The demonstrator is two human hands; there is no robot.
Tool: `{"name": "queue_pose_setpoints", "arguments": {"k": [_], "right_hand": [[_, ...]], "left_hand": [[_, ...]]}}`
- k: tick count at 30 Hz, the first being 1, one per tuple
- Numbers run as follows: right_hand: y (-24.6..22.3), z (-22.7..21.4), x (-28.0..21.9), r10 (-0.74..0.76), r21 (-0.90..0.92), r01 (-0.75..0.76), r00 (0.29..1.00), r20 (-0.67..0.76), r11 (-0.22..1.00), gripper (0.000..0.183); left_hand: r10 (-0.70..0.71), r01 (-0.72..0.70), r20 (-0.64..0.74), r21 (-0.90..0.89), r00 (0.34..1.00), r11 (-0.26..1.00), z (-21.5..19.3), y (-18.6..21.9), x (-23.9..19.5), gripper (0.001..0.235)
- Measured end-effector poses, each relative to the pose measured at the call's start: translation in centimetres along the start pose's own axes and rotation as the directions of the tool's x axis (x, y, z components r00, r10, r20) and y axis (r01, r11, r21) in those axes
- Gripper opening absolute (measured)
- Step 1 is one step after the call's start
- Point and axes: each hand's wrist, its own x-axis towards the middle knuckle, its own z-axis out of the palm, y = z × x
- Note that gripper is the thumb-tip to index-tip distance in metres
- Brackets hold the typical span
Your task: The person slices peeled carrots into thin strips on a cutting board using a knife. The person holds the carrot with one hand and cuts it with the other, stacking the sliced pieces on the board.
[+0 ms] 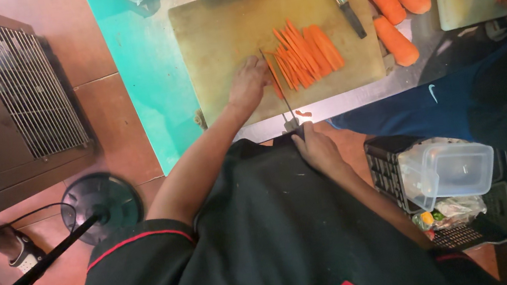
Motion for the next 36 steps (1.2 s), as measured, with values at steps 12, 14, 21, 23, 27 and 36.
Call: {"name": "queue_pose_setpoints", "arguments": {"k": [12, 14, 21, 23, 27, 36], "right_hand": [[-0.5, 0.7, -0.2, 0.073, -0.015, -0.074, 0.997, -0.014, 0.997, 0.040], [-0.6, 0.8, -0.1, 0.101, -0.028, -0.101, 0.995, 0.000, 0.994, 0.041], [-1.4, 0.5, 0.2, 0.190, -0.047, -0.187, 0.979, 0.070, 0.981, 0.043], [-1.9, 0.2, 0.2, 0.203, -0.052, -0.199, 0.976, 0.083, 0.979, 0.043], [-2.8, -0.3, 0.2, 0.214, -0.043, -0.211, 0.971, 0.106, 0.977, 0.043], [-3.6, -0.5, 0.5, 0.295, -0.049, -0.291, 0.945, 0.139, 0.956, 0.041]], "left_hand": [[-0.028, 0.027, 0.087, 0.018, 0.996, 0.999, -0.5, 0.6, 0.3, 0.049], [-0.017, 0.015, 0.086, 0.029, 0.996, 0.999, -0.5, 0.6, 0.4, 0.050], [0.009, -0.013, 0.116, 0.031, 0.993, 0.999, -0.1, 0.1, 0.7, 0.049], [0.014, -0.018, 0.112, 0.031, 0.994, 0.999, 0.0, -0.1, 0.9, 0.049], [0.015, -0.020, 0.123, 0.038, 0.992, 0.999, 0.0, -0.2, 1.2, 0.050], [-0.002, 0.000, 0.149, 0.017, 0.989, 1.000, 1.9, -1.8, 1.1, 0.043]]}}
